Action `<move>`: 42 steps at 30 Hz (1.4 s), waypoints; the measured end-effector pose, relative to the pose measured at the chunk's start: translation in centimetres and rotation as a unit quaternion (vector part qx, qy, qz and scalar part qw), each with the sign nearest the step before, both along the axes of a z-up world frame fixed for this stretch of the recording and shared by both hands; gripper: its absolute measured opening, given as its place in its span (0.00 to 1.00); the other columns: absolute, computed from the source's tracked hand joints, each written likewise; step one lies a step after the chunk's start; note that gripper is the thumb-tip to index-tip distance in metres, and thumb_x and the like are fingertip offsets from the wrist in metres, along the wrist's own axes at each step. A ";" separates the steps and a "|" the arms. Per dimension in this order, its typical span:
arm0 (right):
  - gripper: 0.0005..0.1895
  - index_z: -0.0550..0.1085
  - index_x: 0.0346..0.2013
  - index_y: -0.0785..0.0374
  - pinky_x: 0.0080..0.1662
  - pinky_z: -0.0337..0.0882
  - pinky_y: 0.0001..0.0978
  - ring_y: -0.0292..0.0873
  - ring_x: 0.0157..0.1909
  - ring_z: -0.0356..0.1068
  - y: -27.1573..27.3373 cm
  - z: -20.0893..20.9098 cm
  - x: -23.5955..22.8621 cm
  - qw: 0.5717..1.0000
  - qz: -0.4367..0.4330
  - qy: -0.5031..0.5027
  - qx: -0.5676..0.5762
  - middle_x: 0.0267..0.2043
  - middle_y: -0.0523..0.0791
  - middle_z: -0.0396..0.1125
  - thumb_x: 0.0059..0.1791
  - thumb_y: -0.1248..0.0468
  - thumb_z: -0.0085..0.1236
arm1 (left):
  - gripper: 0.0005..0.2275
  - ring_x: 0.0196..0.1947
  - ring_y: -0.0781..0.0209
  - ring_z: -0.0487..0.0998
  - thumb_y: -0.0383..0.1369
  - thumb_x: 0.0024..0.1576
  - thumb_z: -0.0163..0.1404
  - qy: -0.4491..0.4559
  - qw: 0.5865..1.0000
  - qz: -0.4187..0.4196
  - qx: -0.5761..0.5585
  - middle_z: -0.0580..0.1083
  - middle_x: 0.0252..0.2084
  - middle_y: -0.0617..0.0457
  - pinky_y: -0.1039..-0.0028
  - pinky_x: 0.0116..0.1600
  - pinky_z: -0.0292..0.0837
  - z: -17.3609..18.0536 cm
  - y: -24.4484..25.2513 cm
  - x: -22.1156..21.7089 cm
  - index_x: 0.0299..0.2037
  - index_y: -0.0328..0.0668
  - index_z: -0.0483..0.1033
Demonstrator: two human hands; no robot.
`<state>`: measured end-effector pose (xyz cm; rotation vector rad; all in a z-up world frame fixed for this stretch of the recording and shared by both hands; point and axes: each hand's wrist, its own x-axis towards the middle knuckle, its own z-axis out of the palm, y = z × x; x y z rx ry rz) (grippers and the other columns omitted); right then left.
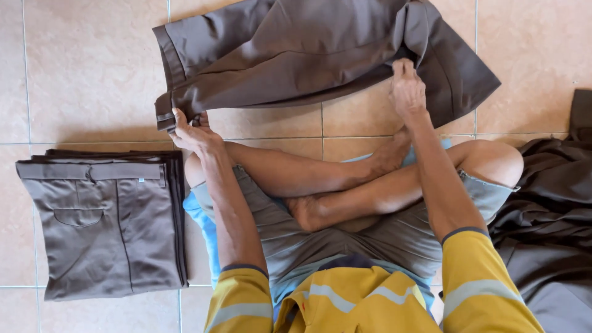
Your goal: Folding brown pants into neat rectangles while sitting on the floor and stacking them.
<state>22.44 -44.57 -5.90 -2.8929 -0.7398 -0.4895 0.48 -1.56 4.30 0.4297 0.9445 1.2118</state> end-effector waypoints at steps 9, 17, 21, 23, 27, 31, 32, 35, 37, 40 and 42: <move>0.22 0.74 0.46 0.48 0.34 0.75 0.32 0.37 0.29 0.75 5.6 -2.8 -0.3 0.962 0.158 -0.164 -0.148 0.51 0.38 0.67 0.37 0.59 0.67 | 0.20 0.28 0.54 0.73 0.33 0.51 0.64 0.005 1.000 -0.003 0.010 0.67 0.36 0.43 0.65 0.36 0.87 -2.3 0.9 -0.3 0.46 0.38 0.65; 0.34 0.65 0.51 0.56 0.32 0.79 0.46 0.54 0.27 0.77 6.9 -8.9 2.2 0.993 0.114 0.001 -0.042 0.49 0.47 0.66 0.35 0.65 0.74 | 0.22 0.28 0.50 0.73 0.32 0.50 0.65 -0.007 1.000 0.015 0.012 0.67 0.37 0.40 0.62 0.35 0.84 -2.8 1.4 -0.3 0.45 0.36 0.63; 0.40 0.63 0.50 0.58 0.42 0.81 0.46 0.60 0.37 0.78 5.0 -3.8 -1.5 0.988 0.135 0.071 -0.002 0.51 0.50 0.64 0.30 0.74 0.76 | 0.24 0.28 0.49 0.73 0.32 0.50 0.65 0.000 1.000 0.022 0.007 0.66 0.36 0.40 0.62 0.36 0.85 -2.0 0.9 -0.2 0.45 0.36 0.60; 0.19 0.66 0.43 0.58 0.47 0.77 0.42 0.55 0.44 0.76 4.8 -1.7 -4.0 0.979 0.188 0.054 0.052 0.50 0.46 0.68 0.43 0.73 0.63 | 0.22 0.28 0.50 0.74 0.32 0.50 0.65 0.004 1.000 0.014 -0.002 0.67 0.36 0.41 0.62 0.34 0.86 -1.5 0.6 0.0 0.45 0.35 0.62; 0.20 0.71 0.45 0.53 0.51 0.72 0.34 0.43 0.46 0.75 5.5 -3.4 -3.0 0.977 0.187 -0.103 -0.027 0.46 0.41 0.69 0.40 0.60 0.67 | 0.23 0.27 0.49 0.73 0.32 0.50 0.64 0.000 1.000 0.012 -0.002 0.65 0.35 0.41 0.63 0.34 0.84 -1.6 0.8 0.0 0.44 0.33 0.59; 0.19 0.69 0.39 0.55 0.52 0.71 0.37 0.47 0.43 0.73 6.1 -4.4 -2.4 0.980 0.176 -0.093 -0.008 0.40 0.43 0.68 0.38 0.67 0.67 | 0.19 0.27 0.48 0.76 0.30 0.52 0.62 -0.022 0.999 0.027 -0.001 0.69 0.34 0.38 0.63 0.35 0.86 -3.9 2.1 -0.2 0.43 0.32 0.62; 0.22 0.68 0.38 0.56 0.56 0.71 0.37 0.48 0.42 0.72 6.4 -3.8 -2.7 0.979 0.177 -0.098 0.004 0.38 0.45 0.68 0.34 0.70 0.69 | 0.17 0.28 0.49 0.78 0.29 0.55 0.60 -0.021 0.999 0.031 -0.010 0.71 0.37 0.40 0.63 0.38 0.87 -4.7 2.4 -0.3 0.46 0.31 0.63; 0.18 0.69 0.40 0.60 0.62 0.67 0.37 0.48 0.40 0.72 7.1 -0.5 -4.0 0.973 0.189 -0.114 0.072 0.38 0.46 0.64 0.39 0.72 0.63 | 0.34 0.58 0.32 0.73 0.38 0.56 0.64 0.244 0.965 0.025 0.093 0.62 0.60 0.22 0.43 0.65 0.73 -12.3 5.1 0.7 0.63 0.31 0.54; 0.16 0.69 0.40 0.60 0.58 0.68 0.37 0.48 0.40 0.72 7.7 3.3 -5.7 0.968 0.199 -0.117 0.093 0.38 0.46 0.64 0.40 0.73 0.61 | 0.35 0.62 0.32 0.71 0.39 0.62 0.58 0.391 0.883 0.019 0.259 0.49 0.68 0.22 0.38 0.67 0.69 -5.4 -0.3 0.1 0.71 0.39 0.46; 0.16 0.70 0.41 0.60 0.53 0.68 0.36 0.47 0.42 0.72 8.7 5.7 -6.9 0.963 0.207 -0.127 0.113 0.39 0.46 0.64 0.41 0.73 0.59 | 0.30 0.46 0.52 0.68 0.29 0.66 0.51 0.404 0.760 -0.095 0.500 0.54 0.68 0.35 0.57 0.57 0.71 2.3 -9.1 0.3 0.75 0.43 0.48; 0.17 0.71 0.42 0.58 0.53 0.67 0.34 0.45 0.44 0.72 9.9 7.0 -8.3 0.962 0.212 -0.132 0.114 0.41 0.44 0.65 0.40 0.72 0.59 | 0.27 0.27 0.73 0.65 0.19 0.63 0.51 0.286 0.744 -0.197 0.570 0.73 0.59 0.48 0.81 0.45 0.77 4.6 -14.3 0.6 0.72 0.40 0.57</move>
